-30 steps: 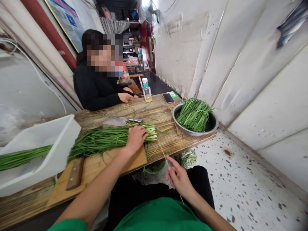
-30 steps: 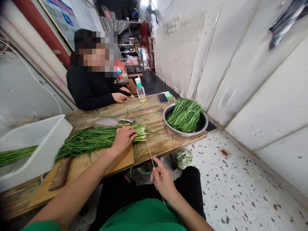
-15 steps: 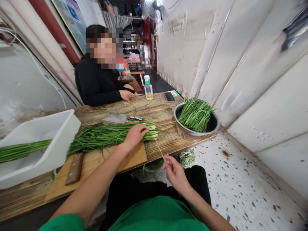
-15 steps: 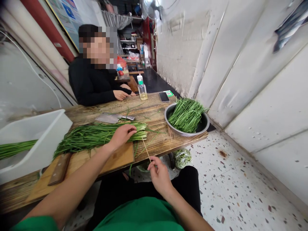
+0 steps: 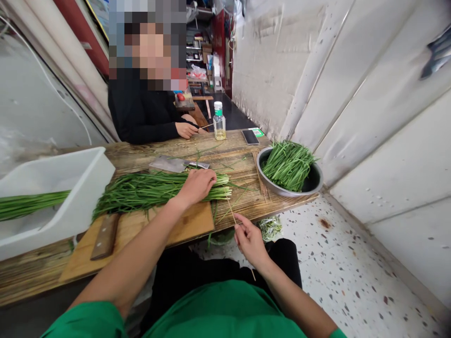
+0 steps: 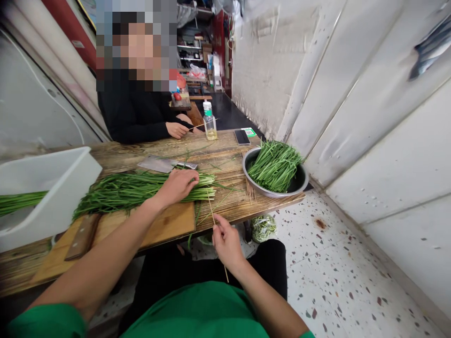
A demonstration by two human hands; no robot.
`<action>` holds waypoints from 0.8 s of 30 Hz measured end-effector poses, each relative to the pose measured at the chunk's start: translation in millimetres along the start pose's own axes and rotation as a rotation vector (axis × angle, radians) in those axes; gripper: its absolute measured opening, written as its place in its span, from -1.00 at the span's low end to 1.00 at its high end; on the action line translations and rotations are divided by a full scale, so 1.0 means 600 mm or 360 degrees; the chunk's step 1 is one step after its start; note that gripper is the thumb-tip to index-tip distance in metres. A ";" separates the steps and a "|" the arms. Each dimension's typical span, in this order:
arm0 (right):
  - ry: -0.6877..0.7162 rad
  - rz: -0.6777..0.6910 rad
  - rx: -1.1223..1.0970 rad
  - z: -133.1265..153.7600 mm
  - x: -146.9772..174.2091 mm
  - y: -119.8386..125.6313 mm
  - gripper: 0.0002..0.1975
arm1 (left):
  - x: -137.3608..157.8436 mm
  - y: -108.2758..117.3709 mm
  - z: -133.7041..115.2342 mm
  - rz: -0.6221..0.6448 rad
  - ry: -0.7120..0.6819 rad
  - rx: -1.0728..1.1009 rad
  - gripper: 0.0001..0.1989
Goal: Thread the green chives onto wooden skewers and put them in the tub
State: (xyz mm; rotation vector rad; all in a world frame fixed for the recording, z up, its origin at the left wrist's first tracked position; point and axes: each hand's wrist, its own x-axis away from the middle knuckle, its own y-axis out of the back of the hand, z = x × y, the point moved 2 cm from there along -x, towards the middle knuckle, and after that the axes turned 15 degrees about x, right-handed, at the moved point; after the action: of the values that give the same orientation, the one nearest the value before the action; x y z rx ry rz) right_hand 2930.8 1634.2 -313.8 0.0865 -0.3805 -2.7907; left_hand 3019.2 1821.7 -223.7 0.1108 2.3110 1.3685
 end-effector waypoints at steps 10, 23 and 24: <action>0.0014 -0.0106 0.0099 -0.010 0.015 -0.005 -0.62 | 0.021 -0.029 0.017 0.0314 0.0463 0.1084 -0.79; 0.0159 -0.0385 0.0804 -0.008 -0.044 0.041 -0.64 | 0.007 -0.028 0.032 0.0108 0.0340 0.0710 -0.76; 0.0174 -0.0377 0.1061 0.000 -0.065 0.050 -0.63 | 0.006 -0.023 0.023 0.0052 0.0274 0.0528 -0.78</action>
State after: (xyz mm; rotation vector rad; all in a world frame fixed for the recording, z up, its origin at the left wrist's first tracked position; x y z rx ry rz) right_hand 2976.8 1619.5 -305.0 0.4574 -1.3265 -2.7325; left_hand 3023.8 1826.6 -242.3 0.1384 2.6759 1.0326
